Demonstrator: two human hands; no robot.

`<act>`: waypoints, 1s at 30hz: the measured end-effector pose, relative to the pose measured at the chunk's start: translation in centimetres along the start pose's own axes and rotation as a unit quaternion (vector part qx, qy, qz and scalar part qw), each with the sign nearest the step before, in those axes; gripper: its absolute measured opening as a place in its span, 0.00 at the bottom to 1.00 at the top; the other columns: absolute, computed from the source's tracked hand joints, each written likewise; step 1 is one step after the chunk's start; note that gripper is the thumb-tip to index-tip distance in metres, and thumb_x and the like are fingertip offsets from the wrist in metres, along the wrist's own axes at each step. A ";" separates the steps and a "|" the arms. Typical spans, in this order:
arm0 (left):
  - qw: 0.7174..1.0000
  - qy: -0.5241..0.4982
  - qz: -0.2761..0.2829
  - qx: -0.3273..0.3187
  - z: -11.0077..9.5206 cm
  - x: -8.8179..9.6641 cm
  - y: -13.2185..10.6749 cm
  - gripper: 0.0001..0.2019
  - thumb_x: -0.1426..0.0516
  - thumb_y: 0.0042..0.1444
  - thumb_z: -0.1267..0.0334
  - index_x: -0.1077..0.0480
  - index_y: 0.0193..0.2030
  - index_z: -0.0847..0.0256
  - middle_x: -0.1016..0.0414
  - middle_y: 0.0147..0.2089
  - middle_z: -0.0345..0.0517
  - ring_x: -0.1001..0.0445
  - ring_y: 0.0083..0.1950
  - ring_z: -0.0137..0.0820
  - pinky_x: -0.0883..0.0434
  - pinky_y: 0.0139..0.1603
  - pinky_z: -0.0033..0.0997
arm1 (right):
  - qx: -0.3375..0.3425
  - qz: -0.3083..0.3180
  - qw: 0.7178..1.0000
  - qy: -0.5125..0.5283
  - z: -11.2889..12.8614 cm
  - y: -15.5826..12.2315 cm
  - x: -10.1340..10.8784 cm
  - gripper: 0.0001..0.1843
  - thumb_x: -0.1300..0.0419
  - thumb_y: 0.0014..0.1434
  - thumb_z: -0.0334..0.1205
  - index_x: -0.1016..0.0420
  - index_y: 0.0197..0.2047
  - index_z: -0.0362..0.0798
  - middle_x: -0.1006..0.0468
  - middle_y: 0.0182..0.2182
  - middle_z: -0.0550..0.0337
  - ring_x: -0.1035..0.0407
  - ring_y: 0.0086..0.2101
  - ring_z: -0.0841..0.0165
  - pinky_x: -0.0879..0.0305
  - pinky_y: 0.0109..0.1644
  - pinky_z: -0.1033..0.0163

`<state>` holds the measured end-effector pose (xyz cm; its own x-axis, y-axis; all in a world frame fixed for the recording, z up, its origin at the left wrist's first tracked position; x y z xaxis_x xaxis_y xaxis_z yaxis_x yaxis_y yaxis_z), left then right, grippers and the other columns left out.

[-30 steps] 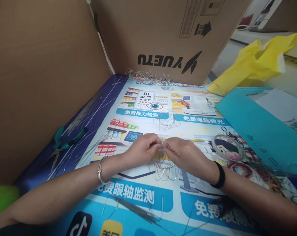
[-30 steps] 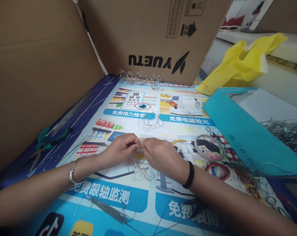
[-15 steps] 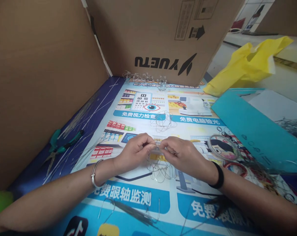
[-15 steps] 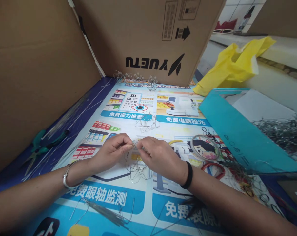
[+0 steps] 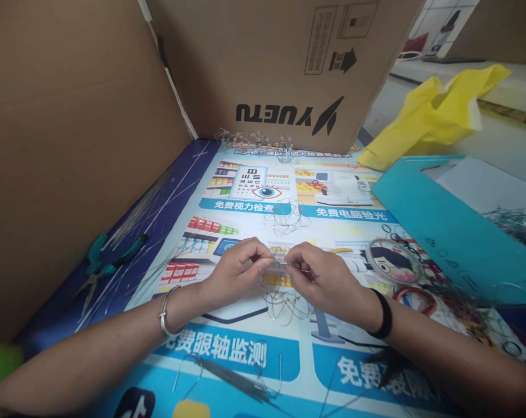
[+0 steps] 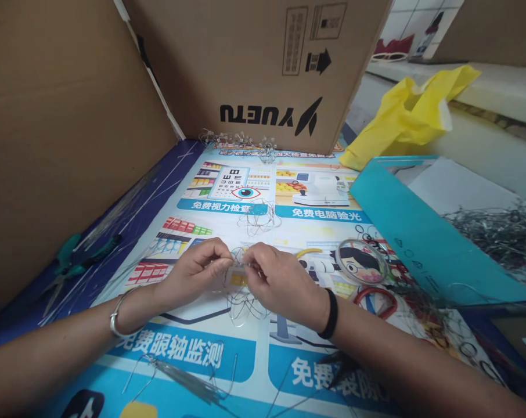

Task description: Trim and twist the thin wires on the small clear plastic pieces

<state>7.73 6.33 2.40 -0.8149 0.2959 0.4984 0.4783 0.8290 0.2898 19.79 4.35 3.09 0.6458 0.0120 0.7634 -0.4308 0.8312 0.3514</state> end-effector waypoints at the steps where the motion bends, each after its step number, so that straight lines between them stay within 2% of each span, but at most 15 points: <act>1: 1.000 0.003 0.001 -0.002 -0.1 0.0 0.0 0.06 0.49 0.56 0.67 0.34 0.29 0.63 0.33 0.28 0.41 0.35 0.30 0.24 0.37 0.32 0.25 | 0.005 -0.002 1.000 -0.003 0.1 0.0 0.0 0.02 0.48 0.55 0.32 0.36 0.33 0.47 0.29 0.25 0.63 0.37 0.23 0.75 0.44 0.27 0.70; 7: 1.000 0.015 -0.002 -0.001 -0.2 -0.2 0.1 0.06 0.49 0.55 0.69 0.34 0.28 0.63 0.32 0.28 0.41 0.35 0.30 0.24 0.36 0.32 0.25 | 0.038 -0.013 0.999 -0.015 0.8 0.0 0.2 0.04 0.50 0.56 0.32 0.37 0.30 0.47 0.29 0.25 0.62 0.36 0.25 0.74 0.43 0.28 0.69; 15: 1.000 0.022 -0.001 0.000 -0.5 -0.3 0.1 0.06 0.49 0.54 0.69 0.35 0.28 0.63 0.32 0.28 0.41 0.35 0.31 0.24 0.37 0.32 0.26 | 0.037 -0.027 0.999 0.024 0.9 0.1 0.2 0.06 0.50 0.52 0.26 0.38 0.30 0.47 0.32 0.27 0.60 0.38 0.27 0.72 0.41 0.31 0.67; 25: 0.998 0.051 -0.002 -0.027 -0.7 -0.6 0.0 0.05 0.49 0.53 0.71 0.36 0.27 0.63 0.33 0.26 0.40 0.36 0.29 0.24 0.37 0.30 0.25 | -0.037 -0.044 0.996 0.064 0.2 0.1 0.2 0.09 0.46 0.48 0.25 0.35 0.33 0.47 0.34 0.22 0.67 0.39 0.22 0.78 0.42 0.26 0.71; 30: 0.997 0.056 -0.013 -0.053 -0.9 -0.8 -0.2 0.06 0.49 0.54 0.72 0.36 0.28 0.63 0.33 0.26 0.40 0.36 0.29 0.24 0.37 0.30 0.25 | -0.044 -0.035 0.995 0.078 0.2 0.1 0.0 0.11 0.46 0.47 0.26 0.36 0.35 0.48 0.36 0.21 0.70 0.41 0.20 0.79 0.43 0.24 0.73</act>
<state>8.62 5.48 2.69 -0.7889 0.2157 0.5754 0.4939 0.7797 0.3849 19.65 4.37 3.22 0.7654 0.0336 0.6427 -0.3297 0.8781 0.3467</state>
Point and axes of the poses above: each hand's wrist, its own y-axis towards the middle knuckle, its own x-axis out of the back of the hand, z = x × y, the point moved 8 cm from there along y, towards the middle knuckle
